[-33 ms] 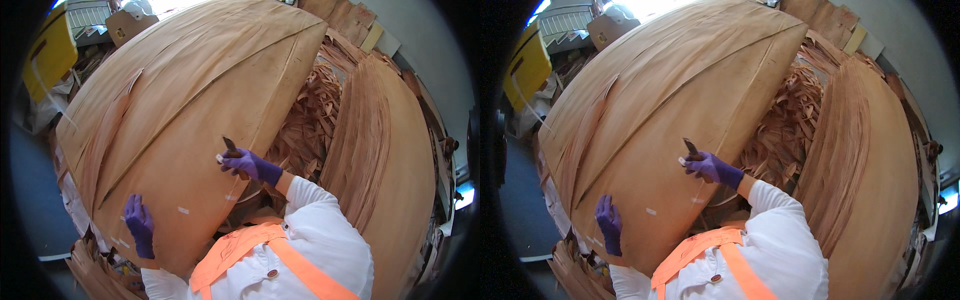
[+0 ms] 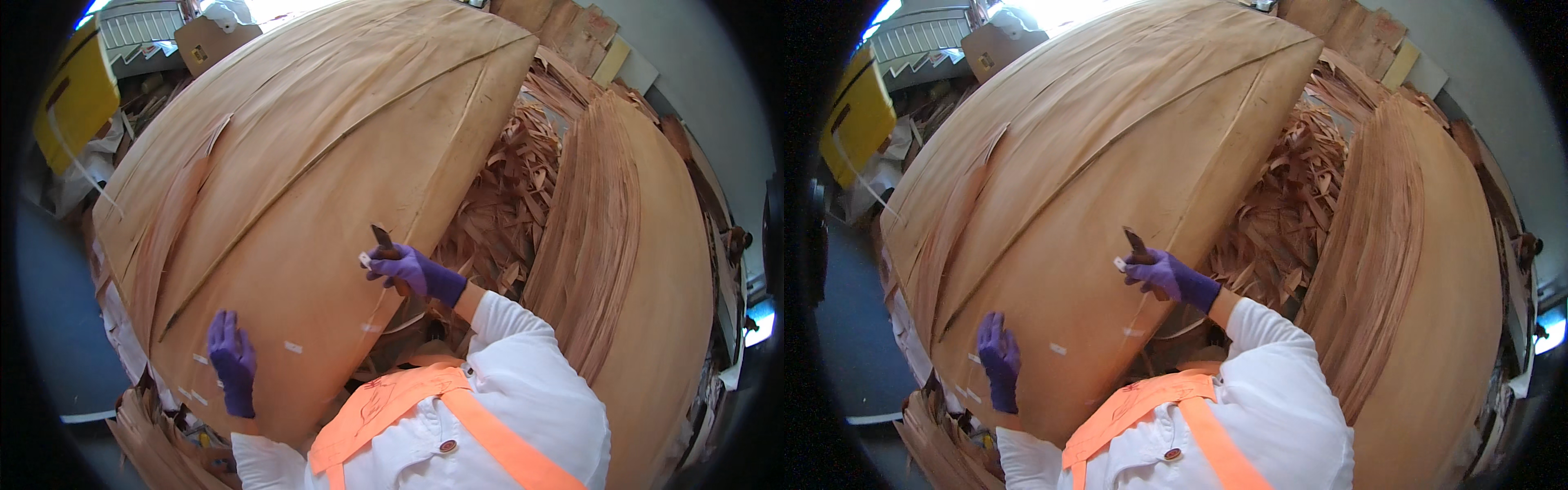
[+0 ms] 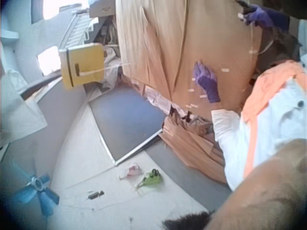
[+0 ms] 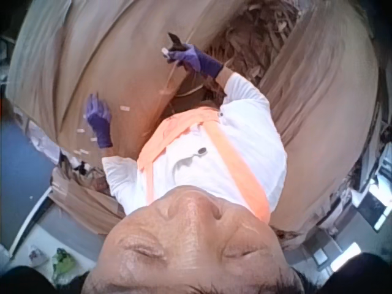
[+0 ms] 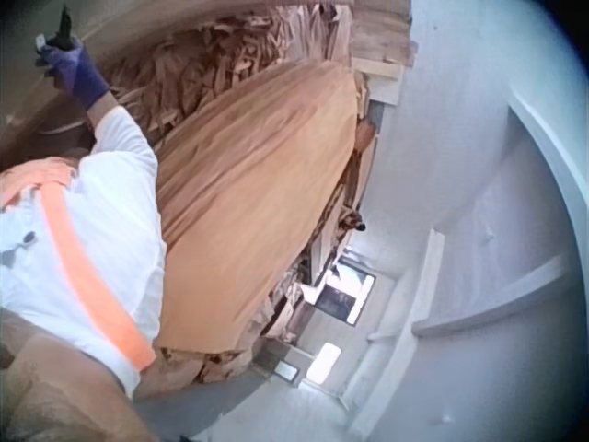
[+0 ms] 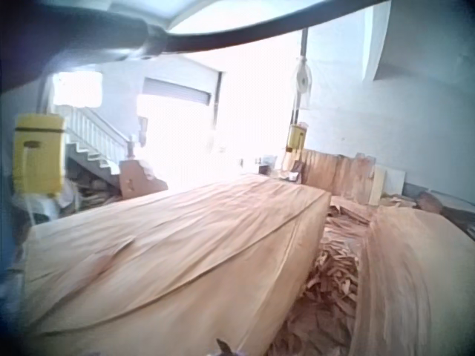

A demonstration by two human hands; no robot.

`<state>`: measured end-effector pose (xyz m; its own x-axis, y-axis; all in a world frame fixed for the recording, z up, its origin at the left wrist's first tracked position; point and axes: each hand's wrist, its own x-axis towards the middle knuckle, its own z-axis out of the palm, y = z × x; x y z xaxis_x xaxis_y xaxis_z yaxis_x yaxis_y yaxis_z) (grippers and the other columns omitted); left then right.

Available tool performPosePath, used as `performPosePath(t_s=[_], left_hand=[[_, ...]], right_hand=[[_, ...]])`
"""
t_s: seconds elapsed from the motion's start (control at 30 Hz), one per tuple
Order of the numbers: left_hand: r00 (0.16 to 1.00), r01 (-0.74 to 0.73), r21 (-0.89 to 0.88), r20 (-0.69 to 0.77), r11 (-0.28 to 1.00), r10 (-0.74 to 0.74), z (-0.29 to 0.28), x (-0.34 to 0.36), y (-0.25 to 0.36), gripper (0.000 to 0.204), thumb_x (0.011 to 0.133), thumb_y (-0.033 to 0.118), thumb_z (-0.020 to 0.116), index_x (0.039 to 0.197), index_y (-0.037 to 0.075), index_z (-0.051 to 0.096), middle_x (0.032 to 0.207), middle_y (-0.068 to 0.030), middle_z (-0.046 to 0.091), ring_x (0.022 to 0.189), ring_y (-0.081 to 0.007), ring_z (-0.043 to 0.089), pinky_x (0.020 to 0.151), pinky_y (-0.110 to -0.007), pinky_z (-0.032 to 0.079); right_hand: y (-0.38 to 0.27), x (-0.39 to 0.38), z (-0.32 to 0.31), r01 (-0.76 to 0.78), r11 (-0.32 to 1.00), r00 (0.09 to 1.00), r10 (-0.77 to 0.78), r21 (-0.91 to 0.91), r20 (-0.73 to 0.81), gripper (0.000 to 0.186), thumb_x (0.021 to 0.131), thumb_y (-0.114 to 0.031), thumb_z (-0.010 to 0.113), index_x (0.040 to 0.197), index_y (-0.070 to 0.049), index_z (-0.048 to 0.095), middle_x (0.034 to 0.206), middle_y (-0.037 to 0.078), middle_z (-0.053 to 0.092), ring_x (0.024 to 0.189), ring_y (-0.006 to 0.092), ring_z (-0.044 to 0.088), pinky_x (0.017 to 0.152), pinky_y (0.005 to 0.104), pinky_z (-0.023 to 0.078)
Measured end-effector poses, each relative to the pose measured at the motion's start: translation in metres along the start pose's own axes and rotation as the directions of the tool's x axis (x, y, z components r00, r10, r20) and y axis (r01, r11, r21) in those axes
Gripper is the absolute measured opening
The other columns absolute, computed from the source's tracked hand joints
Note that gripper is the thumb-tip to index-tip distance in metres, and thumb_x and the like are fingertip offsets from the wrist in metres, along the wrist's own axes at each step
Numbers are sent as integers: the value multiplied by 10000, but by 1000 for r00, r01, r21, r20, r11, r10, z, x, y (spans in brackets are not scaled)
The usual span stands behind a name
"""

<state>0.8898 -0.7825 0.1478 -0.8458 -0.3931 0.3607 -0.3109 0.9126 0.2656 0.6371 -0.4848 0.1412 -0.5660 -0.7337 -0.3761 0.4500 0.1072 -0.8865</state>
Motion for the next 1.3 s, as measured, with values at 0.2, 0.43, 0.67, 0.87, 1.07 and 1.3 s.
performPosePath(t_s=[0.2,0.43,0.67,0.87,1.07,1.3], left_hand=[[996,-94,-20,9,995,94,84,73,145,476,826,217,623,1243,5,532,1315,-250,484,1207,-409,466,1001,-463,385],[993,-115,114,12,987,115,172,150,209,542,850,314,600,1289,16,494,1362,-246,444,1259,-406,423,1034,-480,348],[982,-188,57,11,980,188,231,235,270,575,856,347,585,1310,13,473,1389,-239,416,1284,-406,393,1052,-488,319],[970,-241,-26,-22,970,241,286,317,311,596,852,362,582,1314,5,464,1413,-232,389,1312,-391,358,1075,-488,277],[955,-295,67,57,953,291,312,346,332,607,853,390,543,1309,-4,477,1415,-221,394,1338,-364,334,1109,-508,192],[948,-269,89,200,959,247,319,352,337,646,862,408,509,1354,-2,425,1464,-213,320,1387,-372,229,1126,-520,131]], right_hand=[[12,-44,-137,96,940,995,-87,327,-43,192,883,-158,650,1023,-33,610,875,37,617,761,115,604,633,234,462],[-3,-109,-251,65,941,959,32,331,-280,191,873,-107,652,1032,-24,589,822,53,613,697,137,594,599,264,480],[-12,-96,-321,121,952,931,-11,280,-365,180,886,-115,632,1036,-25,590,820,64,632,675,134,588,610,268,478],[-57,-64,-359,165,965,891,-58,203,-450,171,883,-94,627,1036,-23,598,817,58,637,685,127,591,608,259,475],[-99,-36,-395,138,956,882,-1,257,-470,212,861,-63,649,1060,-30,587,857,67,638,725,140,613,626,263,493],[-167,37,-434,151,972,943,-87,180,-322,234,871,-97,646,1086,-27,589,834,42,618,711,120,586,608,252,461]])
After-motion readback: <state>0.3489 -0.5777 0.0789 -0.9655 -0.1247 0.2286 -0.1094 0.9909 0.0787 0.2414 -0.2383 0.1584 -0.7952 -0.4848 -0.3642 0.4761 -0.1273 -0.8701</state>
